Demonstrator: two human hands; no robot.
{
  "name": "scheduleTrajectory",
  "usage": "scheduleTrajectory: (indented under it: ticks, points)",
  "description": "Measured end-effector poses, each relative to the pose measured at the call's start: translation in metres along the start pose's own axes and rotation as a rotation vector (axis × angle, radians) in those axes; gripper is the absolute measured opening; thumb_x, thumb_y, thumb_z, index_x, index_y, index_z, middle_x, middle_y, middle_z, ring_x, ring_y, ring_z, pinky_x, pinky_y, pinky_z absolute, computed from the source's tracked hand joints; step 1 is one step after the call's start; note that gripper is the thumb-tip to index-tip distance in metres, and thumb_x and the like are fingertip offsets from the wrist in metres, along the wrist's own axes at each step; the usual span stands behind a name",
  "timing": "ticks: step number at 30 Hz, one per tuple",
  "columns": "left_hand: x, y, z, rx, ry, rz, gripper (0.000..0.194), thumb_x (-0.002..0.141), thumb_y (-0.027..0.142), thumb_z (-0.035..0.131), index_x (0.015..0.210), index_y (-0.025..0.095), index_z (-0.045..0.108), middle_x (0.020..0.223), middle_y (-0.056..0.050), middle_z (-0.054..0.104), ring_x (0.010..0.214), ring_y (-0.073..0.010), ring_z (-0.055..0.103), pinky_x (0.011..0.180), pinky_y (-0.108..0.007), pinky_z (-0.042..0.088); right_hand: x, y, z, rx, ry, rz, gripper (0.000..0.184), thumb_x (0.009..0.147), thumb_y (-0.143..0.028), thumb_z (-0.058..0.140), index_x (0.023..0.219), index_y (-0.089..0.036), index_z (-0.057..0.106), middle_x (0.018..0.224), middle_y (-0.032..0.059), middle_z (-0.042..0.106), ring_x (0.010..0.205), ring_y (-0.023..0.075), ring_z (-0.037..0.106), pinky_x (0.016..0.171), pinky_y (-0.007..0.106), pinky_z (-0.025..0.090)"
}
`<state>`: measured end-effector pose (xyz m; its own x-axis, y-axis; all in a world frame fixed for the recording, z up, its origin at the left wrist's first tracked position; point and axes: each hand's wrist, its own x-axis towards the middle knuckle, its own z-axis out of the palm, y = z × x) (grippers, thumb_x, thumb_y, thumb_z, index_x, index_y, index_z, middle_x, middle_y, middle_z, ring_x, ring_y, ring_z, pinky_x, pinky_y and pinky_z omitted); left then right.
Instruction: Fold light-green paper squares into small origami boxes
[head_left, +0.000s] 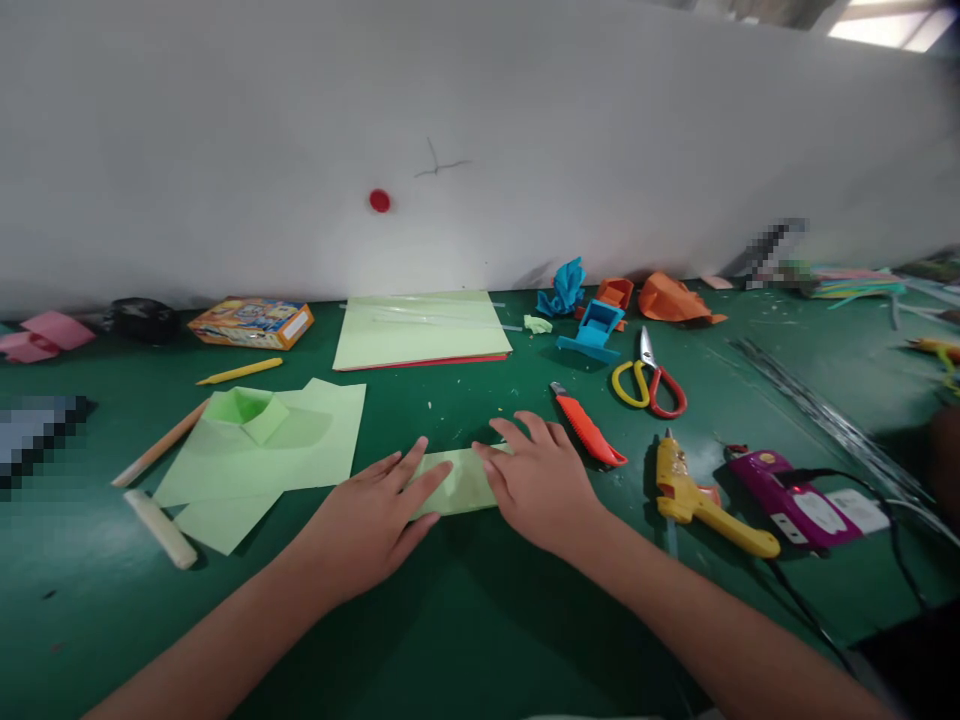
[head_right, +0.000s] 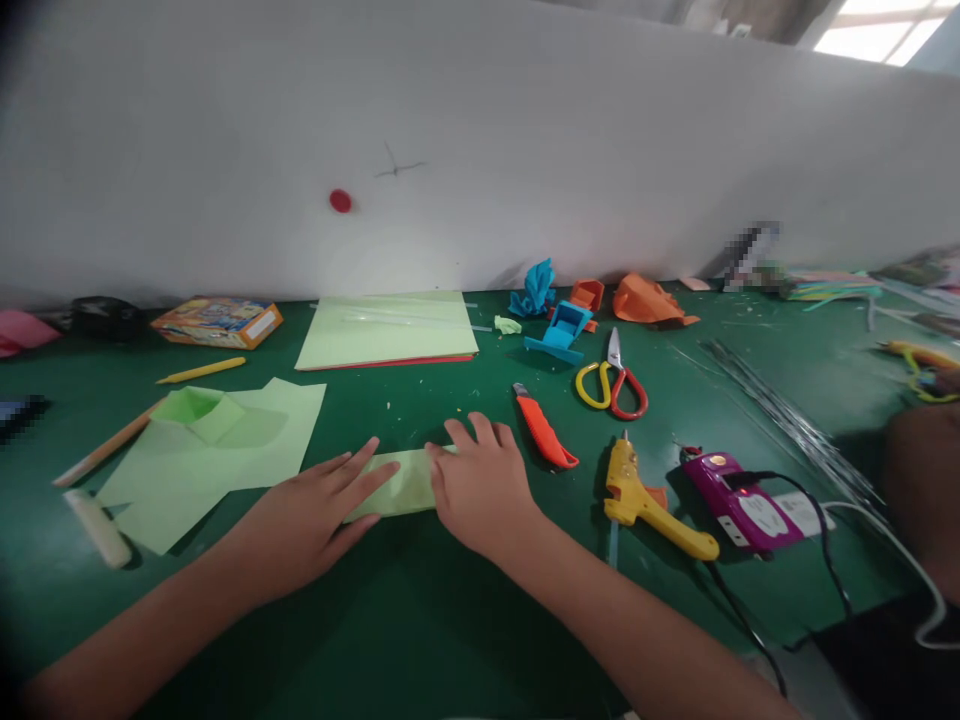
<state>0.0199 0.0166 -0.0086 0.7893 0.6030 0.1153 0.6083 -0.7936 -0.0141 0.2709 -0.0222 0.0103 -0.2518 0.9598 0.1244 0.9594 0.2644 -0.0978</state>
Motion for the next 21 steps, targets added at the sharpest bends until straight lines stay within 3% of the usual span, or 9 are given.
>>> scheduleTrajectory:
  ticks: [3,6,10,18,21]
  points:
    - [-0.001,0.000,-0.003,0.012,-0.053,-0.014,0.052,0.101,0.043,0.049,0.150,0.025,0.050,0.160,-0.014,0.041,0.135,-0.0378,0.055,0.102,-0.052,0.054,0.001,0.013,-0.008,-0.025,-0.036,0.045,0.047,0.105,-0.036,0.032,0.127,-0.031,0.073,0.150,0.0037,0.057,0.139,0.0381,0.040,0.107,0.056,0.037]
    - [0.001,-0.001,-0.008,-0.048,-0.084,-0.022,0.055,0.100,0.043,0.051,0.152,0.025,0.047,0.160,-0.010,0.043,0.135,-0.0334,0.056,0.108,-0.048,0.050,0.003,0.023,-0.013,-0.006,-0.108,0.080,0.047,0.105,-0.038,0.032,0.125,-0.036,0.075,0.151,0.0018,0.056,0.141,0.0368,0.039,0.108,0.056,0.037]
    - [0.004,0.000,-0.013,-0.083,-0.106,-0.094,0.061,0.097,0.041,0.053,0.154,0.025,0.043,0.155,-0.008,0.051,0.126,-0.0316,0.062,0.102,-0.046,0.052,0.004,0.027,-0.014,0.038,-0.149,0.083,0.044,0.105,-0.039,0.035,0.127,-0.039,0.073,0.152,0.0004,0.055,0.139,0.0345,0.041,0.108,0.054,0.040]
    - [0.006,-0.002,-0.008,-0.051,0.006,-0.096,0.052,0.096,0.040,0.051,0.145,0.024,0.053,0.144,-0.007,0.062,0.088,-0.0257,0.069,0.080,-0.041,0.053,0.001,0.032,-0.006,0.118,-0.121,0.036,0.044,0.106,-0.036,0.035,0.133,-0.033,0.070,0.152,0.0071,0.054,0.136,0.0317,0.047,0.107,0.053,0.044]
    - [0.005,-0.003,-0.008,-0.052,0.040,-0.069,0.049,0.095,0.034,0.051,0.142,0.023,0.055,0.142,-0.007,0.064,0.084,-0.0242,0.068,0.077,-0.040,0.051,0.001,0.035,-0.004,0.124,-0.118,0.029,0.043,0.106,-0.036,0.037,0.134,-0.034,0.069,0.153,0.0067,0.054,0.136,0.0318,0.048,0.106,0.054,0.044]
